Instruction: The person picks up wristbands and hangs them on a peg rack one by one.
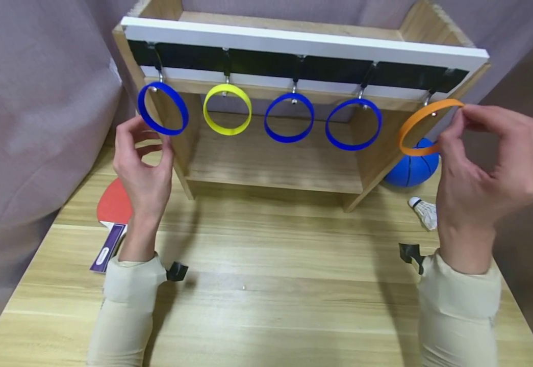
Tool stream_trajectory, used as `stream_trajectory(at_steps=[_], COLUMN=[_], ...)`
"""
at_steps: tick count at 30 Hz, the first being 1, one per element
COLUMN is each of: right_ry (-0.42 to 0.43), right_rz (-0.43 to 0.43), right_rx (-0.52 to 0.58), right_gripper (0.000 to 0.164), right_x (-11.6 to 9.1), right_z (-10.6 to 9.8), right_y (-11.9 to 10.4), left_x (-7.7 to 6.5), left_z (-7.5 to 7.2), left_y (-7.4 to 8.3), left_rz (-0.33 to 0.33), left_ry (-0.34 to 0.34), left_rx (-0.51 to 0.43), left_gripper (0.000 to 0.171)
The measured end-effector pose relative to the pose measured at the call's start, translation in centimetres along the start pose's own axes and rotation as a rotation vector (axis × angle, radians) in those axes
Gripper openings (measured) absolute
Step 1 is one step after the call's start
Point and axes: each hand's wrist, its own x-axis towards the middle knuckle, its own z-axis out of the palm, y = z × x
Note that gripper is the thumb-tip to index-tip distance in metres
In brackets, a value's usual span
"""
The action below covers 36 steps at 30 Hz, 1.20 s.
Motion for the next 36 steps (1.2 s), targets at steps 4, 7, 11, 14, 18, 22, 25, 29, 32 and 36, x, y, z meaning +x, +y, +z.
stream_trajectory(at_steps=[4,7,11,14,18,22,25,29,32,36], right_ry=[0.012,-0.008,-0.034,-0.038,-0.046,-0.053,-0.054,-0.041,-0.017,-0.021], right_rz=[0.003,0.008,0.005,0.017,0.025,0.023,0.031,0.027,0.031,0.045], right_rx=[0.003,0.009,0.003,0.000,0.002,0.004,0.014,0.015,0.032,0.048], right_gripper=[0.010,0.012,0.013,0.013,0.013,0.013,0.013,0.012,0.012,0.011], right_x=[-0.16,-0.39,-0.67,-0.78,-0.88,-0.95,-0.93,-0.87,-0.76,-0.51], right_z=[0.41,0.51,0.54,0.63,0.66,0.59,0.60,0.44,0.33,0.07], right_y=[0.34,0.66,0.94,0.90,0.91,0.94,0.87,0.77,0.64,0.40], left_x=[0.00,-0.01,-0.03,-0.06,-0.08,-0.06,-0.05,-0.04,0.02,0.26], left_z=[0.00,0.01,0.04,0.09,0.09,0.12,0.16,0.20,0.17,-0.23], left_y=[0.05,0.14,0.17,0.14,0.08,0.00,-0.06,-0.14,-0.08,0.84], left_rz=[-0.003,0.001,0.012,0.017,0.017,0.013,0.010,0.010,0.012,0.026], left_ry=[-0.005,-0.010,-0.012,-0.012,-0.009,-0.004,-0.002,-0.005,-0.007,-0.029], left_rx=[0.006,0.006,0.000,-0.005,-0.010,-0.010,-0.010,-0.010,-0.004,0.015], left_gripper=[0.031,0.031,0.030,0.030,0.030,0.030,0.031,0.031,0.031,0.030])
